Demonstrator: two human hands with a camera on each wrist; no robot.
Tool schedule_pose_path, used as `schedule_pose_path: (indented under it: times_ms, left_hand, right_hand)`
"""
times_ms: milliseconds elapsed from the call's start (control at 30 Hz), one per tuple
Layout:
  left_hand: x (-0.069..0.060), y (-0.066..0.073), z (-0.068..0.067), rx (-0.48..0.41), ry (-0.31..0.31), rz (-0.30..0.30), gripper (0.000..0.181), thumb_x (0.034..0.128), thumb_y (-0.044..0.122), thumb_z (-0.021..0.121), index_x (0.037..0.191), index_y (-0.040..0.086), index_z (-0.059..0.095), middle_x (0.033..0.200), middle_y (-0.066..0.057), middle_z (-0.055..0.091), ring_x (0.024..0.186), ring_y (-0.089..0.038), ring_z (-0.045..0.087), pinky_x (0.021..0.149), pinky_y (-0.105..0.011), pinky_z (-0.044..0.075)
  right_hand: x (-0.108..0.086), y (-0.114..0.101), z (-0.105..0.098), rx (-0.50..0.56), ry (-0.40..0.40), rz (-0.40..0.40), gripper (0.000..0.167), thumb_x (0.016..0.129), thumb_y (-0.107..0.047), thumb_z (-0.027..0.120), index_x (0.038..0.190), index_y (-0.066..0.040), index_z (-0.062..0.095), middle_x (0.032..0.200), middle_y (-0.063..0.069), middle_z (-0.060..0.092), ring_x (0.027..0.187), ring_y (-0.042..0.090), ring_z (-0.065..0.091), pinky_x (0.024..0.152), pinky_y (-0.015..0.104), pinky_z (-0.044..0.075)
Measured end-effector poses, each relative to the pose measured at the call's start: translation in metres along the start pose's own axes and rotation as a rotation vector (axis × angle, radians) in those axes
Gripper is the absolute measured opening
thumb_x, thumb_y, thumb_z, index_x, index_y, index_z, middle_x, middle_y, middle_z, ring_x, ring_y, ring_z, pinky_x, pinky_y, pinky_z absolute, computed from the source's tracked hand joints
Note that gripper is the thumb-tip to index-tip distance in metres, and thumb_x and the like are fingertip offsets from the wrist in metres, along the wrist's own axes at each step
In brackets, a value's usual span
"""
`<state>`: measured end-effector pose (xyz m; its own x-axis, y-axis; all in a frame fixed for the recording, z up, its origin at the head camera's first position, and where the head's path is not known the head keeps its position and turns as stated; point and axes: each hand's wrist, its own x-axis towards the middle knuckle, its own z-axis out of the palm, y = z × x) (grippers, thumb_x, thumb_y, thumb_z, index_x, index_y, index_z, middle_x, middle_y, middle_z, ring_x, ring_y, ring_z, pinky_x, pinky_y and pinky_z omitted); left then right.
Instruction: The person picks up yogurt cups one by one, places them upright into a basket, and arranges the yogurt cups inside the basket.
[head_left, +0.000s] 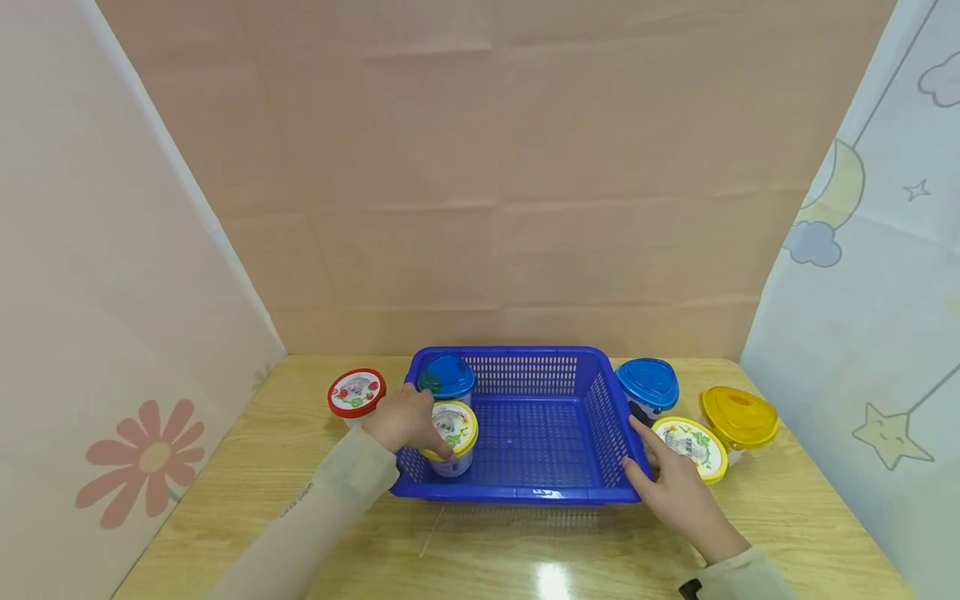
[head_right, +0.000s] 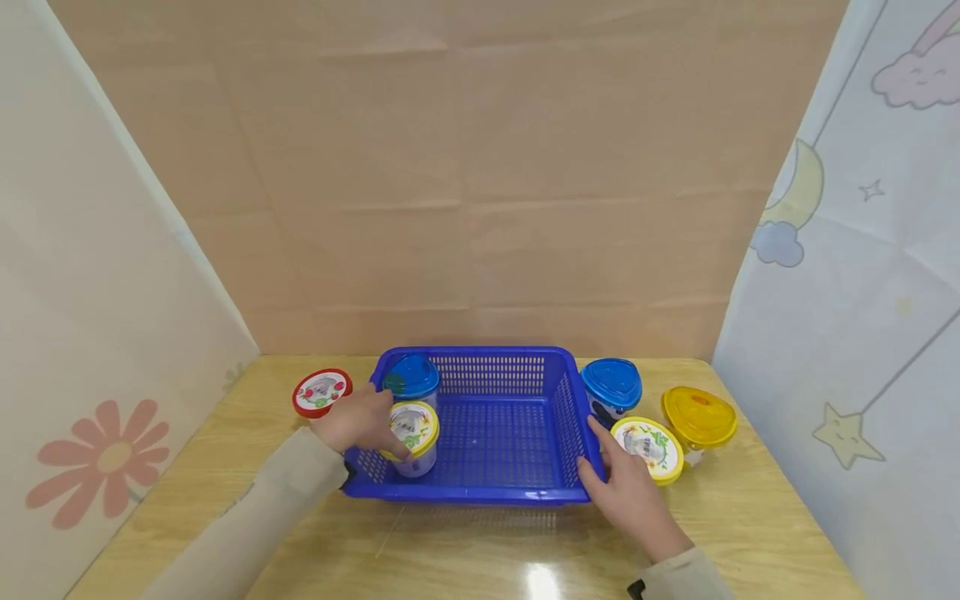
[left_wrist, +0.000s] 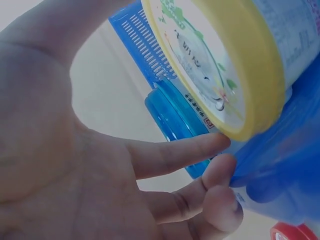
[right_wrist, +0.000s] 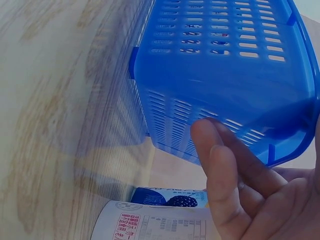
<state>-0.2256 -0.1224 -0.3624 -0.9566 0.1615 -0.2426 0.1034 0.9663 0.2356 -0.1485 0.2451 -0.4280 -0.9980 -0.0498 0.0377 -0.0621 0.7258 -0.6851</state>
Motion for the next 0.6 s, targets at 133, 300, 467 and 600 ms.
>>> schedule_pose_path:
  times_ms: [133, 300, 467, 600]
  left_hand:
    - [-0.001, -0.001, 0.000, 0.001, 0.003, 0.004, 0.095, 0.0563, 0.055, 0.092, 0.129, 0.004, 0.059, 0.105, -0.014, 0.056, 0.088, -0.029, 0.055, 0.075, -0.047, 0.058]
    - [-0.005, -0.004, -0.001, -0.060, 0.023, 0.014, 0.093, 0.0674, 0.053, 0.087, 0.138, 0.002, 0.054, 0.124, -0.018, 0.057, 0.103, -0.032, 0.057, 0.084, -0.054, 0.055]
    - [-0.014, -0.010, -0.008, -0.107, 0.103, 0.048, 0.078, 0.0813, 0.049, 0.078, 0.136, 0.000, 0.055, 0.127, -0.020, 0.060, 0.111, -0.035, 0.058, 0.088, -0.054, 0.053]
    - [-0.025, -0.021, -0.019, -0.131, 0.191, 0.038, 0.071, 0.0867, 0.045, 0.074, 0.137, -0.002, 0.054, 0.126, -0.023, 0.058, 0.110, -0.038, 0.059, 0.088, -0.055, 0.052]
  right_hand:
    - [0.001, 0.001, 0.000, 0.007, 0.002, -0.004, 0.067, 0.099, -0.023, 0.061, 0.156, -0.005, 0.030, 0.112, 0.018, 0.072, 0.087, 0.016, 0.067, 0.068, 0.023, 0.053]
    - [0.001, 0.001, 0.000, 0.018, 0.014, -0.018, 0.066, 0.098, -0.021, 0.061, 0.155, -0.004, 0.031, 0.109, 0.018, 0.073, 0.084, 0.016, 0.067, 0.064, 0.023, 0.052]
    - [0.001, 0.001, 0.000, 0.011, 0.006, -0.007, 0.066, 0.099, -0.023, 0.060, 0.156, -0.005, 0.031, 0.113, 0.020, 0.072, 0.089, 0.018, 0.069, 0.068, 0.023, 0.053]
    - [0.000, 0.002, 0.000, 0.025, -0.001, 0.004, 0.067, 0.099, -0.023, 0.060, 0.156, -0.007, 0.030, 0.114, 0.020, 0.071, 0.088, 0.017, 0.068, 0.066, 0.023, 0.053]
